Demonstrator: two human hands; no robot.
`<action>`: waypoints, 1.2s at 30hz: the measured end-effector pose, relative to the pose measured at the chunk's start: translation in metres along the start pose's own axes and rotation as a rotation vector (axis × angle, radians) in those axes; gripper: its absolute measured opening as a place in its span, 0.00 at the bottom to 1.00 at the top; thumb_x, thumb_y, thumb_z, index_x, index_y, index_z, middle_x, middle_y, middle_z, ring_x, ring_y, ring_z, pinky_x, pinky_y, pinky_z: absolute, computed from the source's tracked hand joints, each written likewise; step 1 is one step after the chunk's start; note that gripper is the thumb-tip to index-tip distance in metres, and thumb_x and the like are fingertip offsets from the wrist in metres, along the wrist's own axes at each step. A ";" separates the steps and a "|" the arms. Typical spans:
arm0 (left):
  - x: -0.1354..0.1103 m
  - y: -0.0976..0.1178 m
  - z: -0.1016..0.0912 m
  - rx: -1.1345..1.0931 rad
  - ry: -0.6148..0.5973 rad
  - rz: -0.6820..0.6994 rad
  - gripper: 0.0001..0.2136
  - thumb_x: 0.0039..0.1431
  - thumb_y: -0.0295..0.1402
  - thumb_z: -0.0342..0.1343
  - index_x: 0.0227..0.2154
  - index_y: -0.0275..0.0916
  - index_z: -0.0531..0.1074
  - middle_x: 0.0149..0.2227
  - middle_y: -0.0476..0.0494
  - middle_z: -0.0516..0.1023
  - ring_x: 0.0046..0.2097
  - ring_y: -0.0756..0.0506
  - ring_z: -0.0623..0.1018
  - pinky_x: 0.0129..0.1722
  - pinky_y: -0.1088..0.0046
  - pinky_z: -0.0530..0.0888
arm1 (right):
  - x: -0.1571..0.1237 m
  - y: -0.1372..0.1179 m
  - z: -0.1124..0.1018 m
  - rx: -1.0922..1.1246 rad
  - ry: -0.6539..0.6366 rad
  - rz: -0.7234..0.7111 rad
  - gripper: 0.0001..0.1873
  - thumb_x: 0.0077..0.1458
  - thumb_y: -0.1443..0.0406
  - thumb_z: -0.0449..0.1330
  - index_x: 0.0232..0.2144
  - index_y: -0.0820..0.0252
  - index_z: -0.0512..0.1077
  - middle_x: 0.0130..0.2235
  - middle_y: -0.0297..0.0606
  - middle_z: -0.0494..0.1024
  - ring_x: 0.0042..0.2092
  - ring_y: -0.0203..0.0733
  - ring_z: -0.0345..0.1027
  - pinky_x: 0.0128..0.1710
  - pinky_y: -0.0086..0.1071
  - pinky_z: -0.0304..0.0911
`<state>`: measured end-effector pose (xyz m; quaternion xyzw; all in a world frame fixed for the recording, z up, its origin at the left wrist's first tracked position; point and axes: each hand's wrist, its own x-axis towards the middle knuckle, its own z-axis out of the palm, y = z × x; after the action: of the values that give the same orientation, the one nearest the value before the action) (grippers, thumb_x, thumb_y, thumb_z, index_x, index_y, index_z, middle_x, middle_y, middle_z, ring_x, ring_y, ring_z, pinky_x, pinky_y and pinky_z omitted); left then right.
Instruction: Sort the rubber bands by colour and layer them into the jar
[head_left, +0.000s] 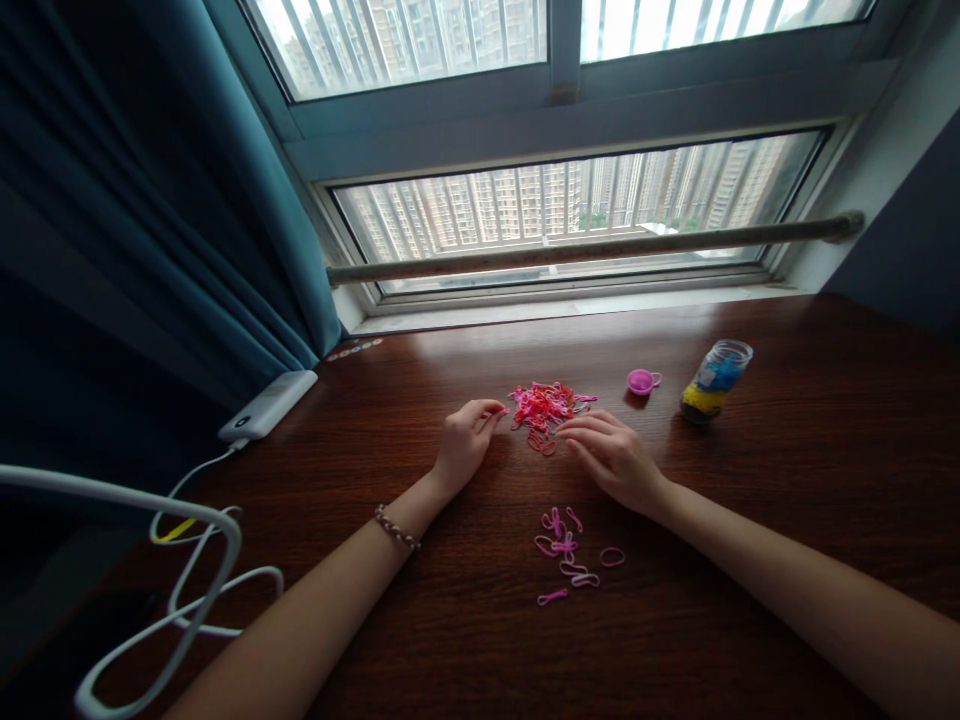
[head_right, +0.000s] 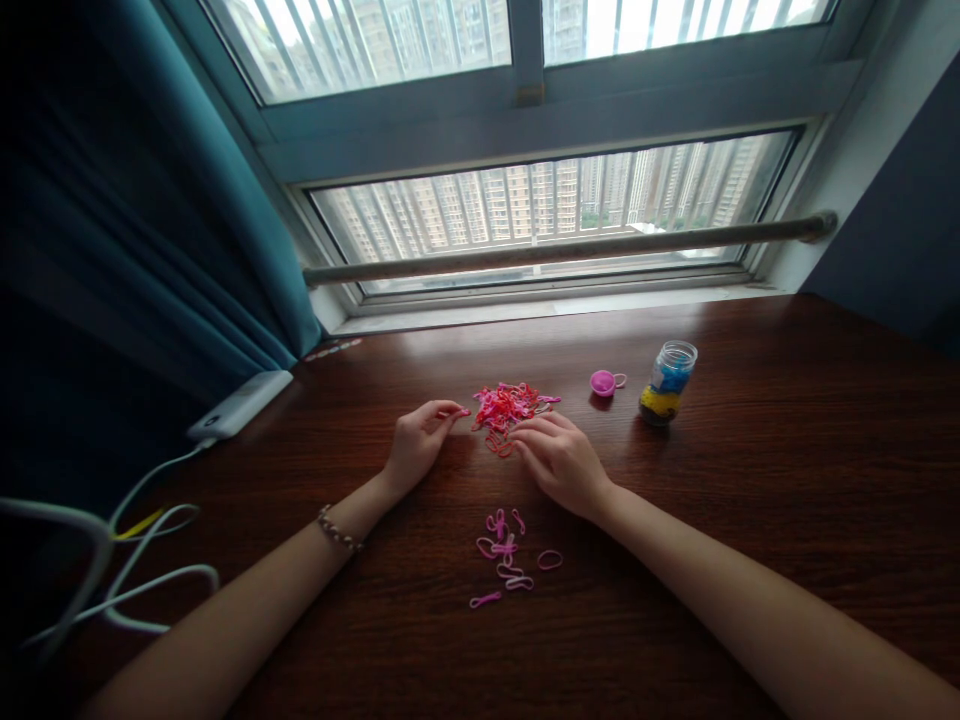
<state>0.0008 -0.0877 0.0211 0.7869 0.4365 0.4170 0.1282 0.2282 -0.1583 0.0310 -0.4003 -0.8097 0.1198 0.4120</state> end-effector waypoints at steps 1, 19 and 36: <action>-0.002 0.004 0.000 -0.023 -0.008 0.016 0.07 0.55 0.34 0.51 0.32 0.38 0.72 0.33 0.44 0.77 0.35 0.47 0.76 0.37 0.71 0.72 | 0.001 0.006 0.001 -0.074 -0.001 0.000 0.14 0.57 0.65 0.50 0.42 0.57 0.71 0.44 0.41 0.74 0.48 0.45 0.62 0.49 0.43 0.58; -0.025 0.064 0.004 -0.134 -0.557 0.670 0.07 0.51 0.39 0.56 0.25 0.42 0.73 0.34 0.46 0.77 0.41 0.47 0.72 0.44 0.70 0.67 | 0.001 0.020 0.006 -0.021 0.083 0.150 0.11 0.57 0.65 0.50 0.36 0.60 0.72 0.40 0.42 0.73 0.43 0.43 0.66 0.45 0.38 0.62; 0.006 -0.002 0.006 0.432 -0.316 0.045 0.21 0.59 0.46 0.39 0.52 0.45 0.59 0.59 0.45 0.57 0.62 0.38 0.45 0.55 0.41 0.42 | 0.003 -0.024 -0.006 0.516 -0.437 0.087 0.11 0.50 0.61 0.59 0.29 0.64 0.75 0.26 0.36 0.76 0.26 0.33 0.66 0.25 0.24 0.60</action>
<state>0.0056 -0.0811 0.0193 0.8607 0.4725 0.1888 0.0144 0.2180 -0.1723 0.0489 -0.2820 -0.8041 0.4209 0.3110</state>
